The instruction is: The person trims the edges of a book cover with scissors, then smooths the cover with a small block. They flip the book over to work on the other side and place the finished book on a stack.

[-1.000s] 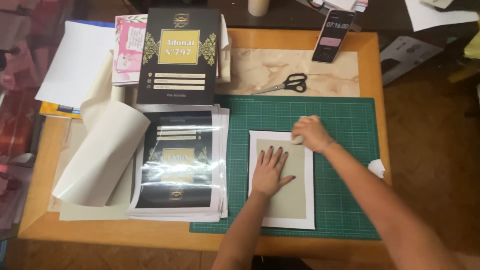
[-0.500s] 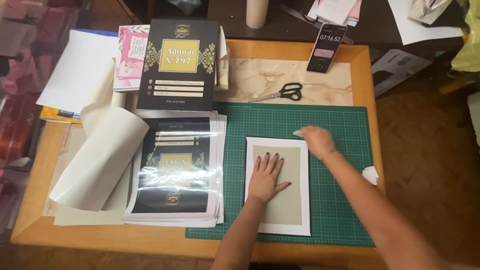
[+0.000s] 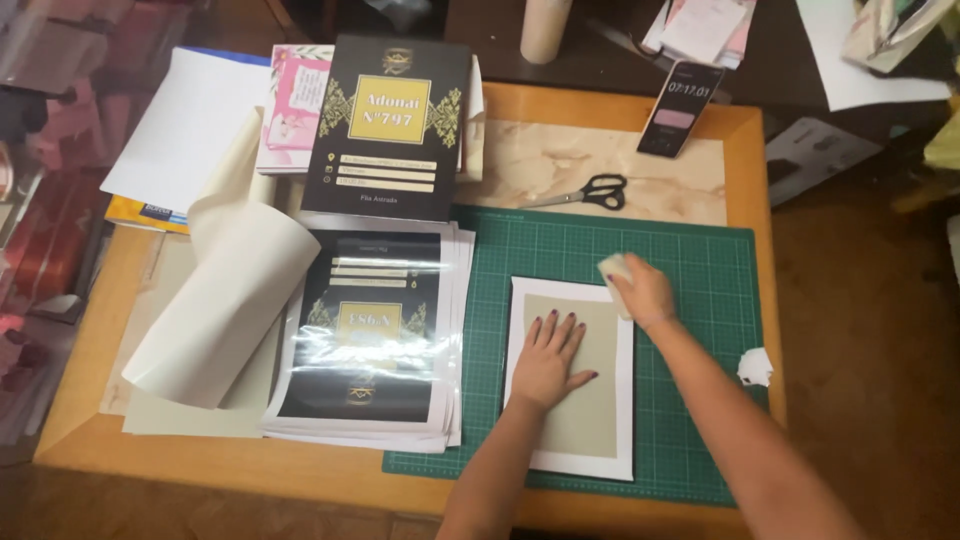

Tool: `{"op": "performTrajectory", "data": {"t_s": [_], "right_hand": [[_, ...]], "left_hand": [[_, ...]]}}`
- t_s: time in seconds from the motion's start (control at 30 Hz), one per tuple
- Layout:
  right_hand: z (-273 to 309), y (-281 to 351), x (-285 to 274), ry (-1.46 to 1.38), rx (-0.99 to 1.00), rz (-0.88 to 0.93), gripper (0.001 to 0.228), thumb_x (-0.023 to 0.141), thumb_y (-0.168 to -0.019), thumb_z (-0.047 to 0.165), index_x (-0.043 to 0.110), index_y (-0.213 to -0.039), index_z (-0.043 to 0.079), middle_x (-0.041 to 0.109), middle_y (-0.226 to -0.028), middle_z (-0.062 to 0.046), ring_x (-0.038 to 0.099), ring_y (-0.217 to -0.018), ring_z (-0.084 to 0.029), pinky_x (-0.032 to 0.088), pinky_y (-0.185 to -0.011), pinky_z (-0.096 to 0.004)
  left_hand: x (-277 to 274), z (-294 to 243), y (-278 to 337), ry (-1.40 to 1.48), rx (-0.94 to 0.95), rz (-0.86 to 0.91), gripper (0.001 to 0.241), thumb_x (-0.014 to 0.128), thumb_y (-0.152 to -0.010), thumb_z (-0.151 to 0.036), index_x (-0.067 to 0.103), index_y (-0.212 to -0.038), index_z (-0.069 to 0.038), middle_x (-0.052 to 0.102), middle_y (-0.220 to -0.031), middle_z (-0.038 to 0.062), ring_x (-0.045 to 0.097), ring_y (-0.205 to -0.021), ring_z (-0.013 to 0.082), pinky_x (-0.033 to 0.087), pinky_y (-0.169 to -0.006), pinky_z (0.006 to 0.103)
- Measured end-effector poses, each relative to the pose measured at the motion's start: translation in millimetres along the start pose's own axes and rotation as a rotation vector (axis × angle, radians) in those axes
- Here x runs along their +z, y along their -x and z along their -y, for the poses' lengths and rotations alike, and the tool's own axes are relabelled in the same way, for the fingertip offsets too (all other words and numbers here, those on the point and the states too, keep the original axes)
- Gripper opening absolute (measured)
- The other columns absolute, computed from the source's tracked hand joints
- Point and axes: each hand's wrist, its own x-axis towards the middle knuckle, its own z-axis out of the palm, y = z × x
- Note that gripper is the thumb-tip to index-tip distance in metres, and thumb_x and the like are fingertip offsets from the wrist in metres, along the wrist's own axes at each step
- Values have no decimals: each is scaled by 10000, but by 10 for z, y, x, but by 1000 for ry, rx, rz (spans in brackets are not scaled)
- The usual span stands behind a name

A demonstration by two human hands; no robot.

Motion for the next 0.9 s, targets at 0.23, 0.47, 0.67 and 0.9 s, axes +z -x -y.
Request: {"op": "performTrajectory", "data": {"t_s": [0.23, 0.47, 0.67, 0.9], "right_hand": [[1207, -123, 235, 89, -293, 73, 254, 626, -949, 279, 602, -1164, 145, 725, -1119, -135, 731, -961, -387, 608, -797, -510], [1833, -91, 626, 6, -380, 147, 243, 575, -983, 308, 547, -1156, 140, 696, -1121, -130, 730, -939, -400, 615, -768, -523], [1849, 9, 568, -191, -160, 153, 356, 624, -967, 409, 575, -1175, 124, 729, -1103, -182, 712, -978, -441, 589, -800, -560], [-469, 54, 225, -407, 326, -291, 558, 809, -949, 393, 585, -1297, 19, 680, -1145, -302, 643, -1091, -494, 516, -887, -590]], "left_hand": [[400, 130, 5, 62, 204, -126, 643, 656, -912, -491, 606, -1399, -74, 568, -1444, 125, 462, -1443, 367, 367, -1221, 482], [1016, 234, 64, 54, 177, -120, 533, 659, -885, -510, 730, -1207, -92, 670, -1256, 66, 529, -1354, 288, 340, -1251, 445], [572, 214, 43, 133, 191, -153, 525, 670, -874, -475, 723, -1211, -76, 686, -1277, 90, 526, -1362, 309, 331, -1268, 483], [269, 225, 41, 297, 134, -62, 536, 678, -887, -246, 597, -1413, -182, 531, -1515, 75, 449, -1465, 341, 342, -1257, 489]]}}
